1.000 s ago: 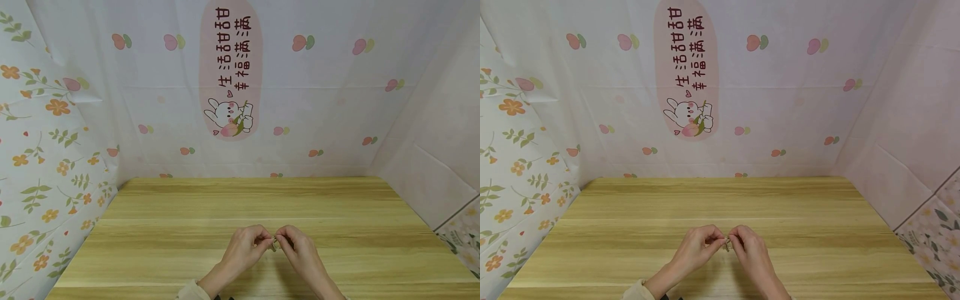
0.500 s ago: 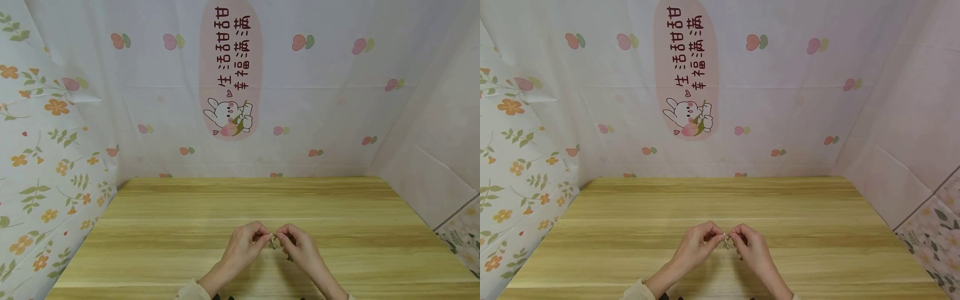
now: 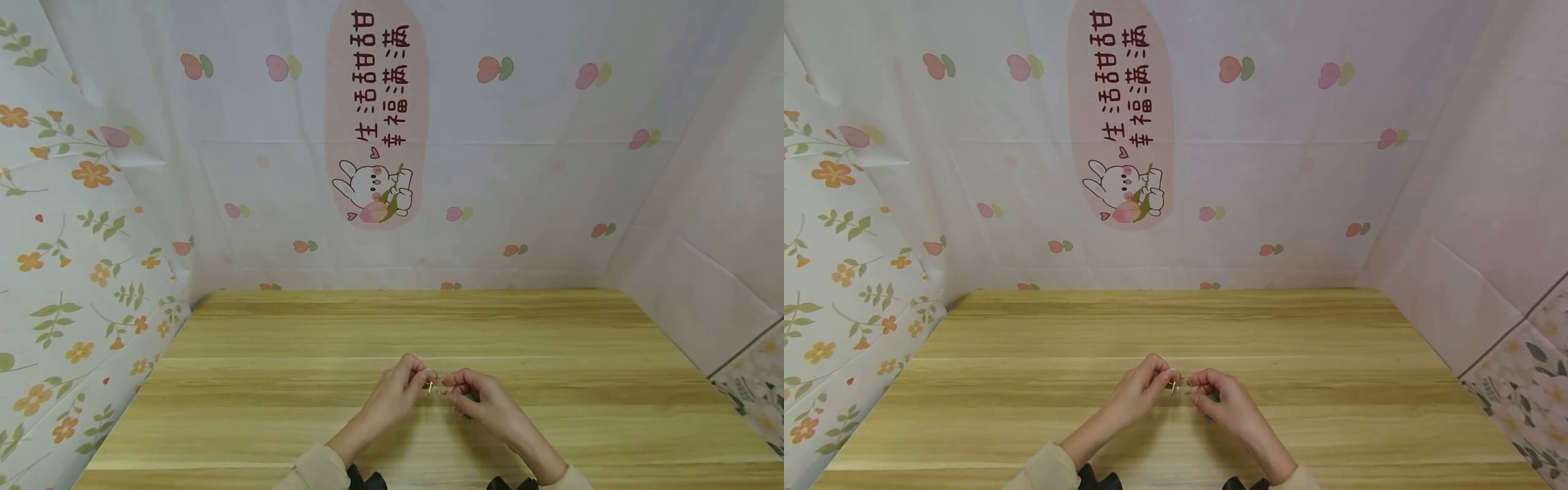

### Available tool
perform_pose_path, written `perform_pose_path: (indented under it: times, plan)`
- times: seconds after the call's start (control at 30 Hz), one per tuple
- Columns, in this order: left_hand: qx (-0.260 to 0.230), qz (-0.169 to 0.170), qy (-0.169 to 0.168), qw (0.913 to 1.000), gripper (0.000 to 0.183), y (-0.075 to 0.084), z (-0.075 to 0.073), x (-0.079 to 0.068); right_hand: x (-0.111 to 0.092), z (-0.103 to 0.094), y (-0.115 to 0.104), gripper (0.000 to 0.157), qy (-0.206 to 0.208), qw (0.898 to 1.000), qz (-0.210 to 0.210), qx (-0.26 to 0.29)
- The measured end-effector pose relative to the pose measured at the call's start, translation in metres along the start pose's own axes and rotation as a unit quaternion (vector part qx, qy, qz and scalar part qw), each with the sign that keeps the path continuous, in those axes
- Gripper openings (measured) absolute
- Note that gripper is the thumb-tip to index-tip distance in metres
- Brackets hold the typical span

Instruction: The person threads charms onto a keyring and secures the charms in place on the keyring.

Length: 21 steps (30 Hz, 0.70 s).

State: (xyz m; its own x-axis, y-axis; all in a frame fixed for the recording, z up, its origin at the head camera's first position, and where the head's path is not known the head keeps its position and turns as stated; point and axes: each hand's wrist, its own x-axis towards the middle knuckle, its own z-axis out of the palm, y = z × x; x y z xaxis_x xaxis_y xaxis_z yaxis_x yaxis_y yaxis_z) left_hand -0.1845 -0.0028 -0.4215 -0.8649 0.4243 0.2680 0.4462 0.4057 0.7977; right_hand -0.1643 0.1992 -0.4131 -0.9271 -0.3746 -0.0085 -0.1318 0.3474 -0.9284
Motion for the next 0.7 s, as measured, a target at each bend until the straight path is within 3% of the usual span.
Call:
perform_pose_path:
  times: [0.13,0.27,0.4,0.53,0.7]
  plan:
    - [-0.013,-0.034,-0.015,0.9992,0.01,-0.004,0.002,0.003,0.004,0.0,0.004,0.016,0.019,0.997,-0.033,-0.066]
    - [-0.052,-0.071,-0.034,0.9955,0.01,-0.009,0.003,0.006,0.008,0.001,0.007,0.004,0.051,0.984,-0.064,-0.155]
    - [-0.032,-0.099,-0.047,0.9935,0.009,-0.017,0.002,0.008,0.01,0.002,0.01,0.01,0.068,0.97,-0.06,-0.227]
    - [0.013,-0.103,-0.059,0.9929,0.008,-0.024,0.001,0.007,0.01,0.003,0.014,0.017,0.064,0.957,-0.05,-0.279]
    - [0.027,-0.091,-0.073,0.9928,0.01,-0.029,0.0,0.004,0.01,0.006,0.021,0.018,0.042,0.944,-0.062,-0.32]
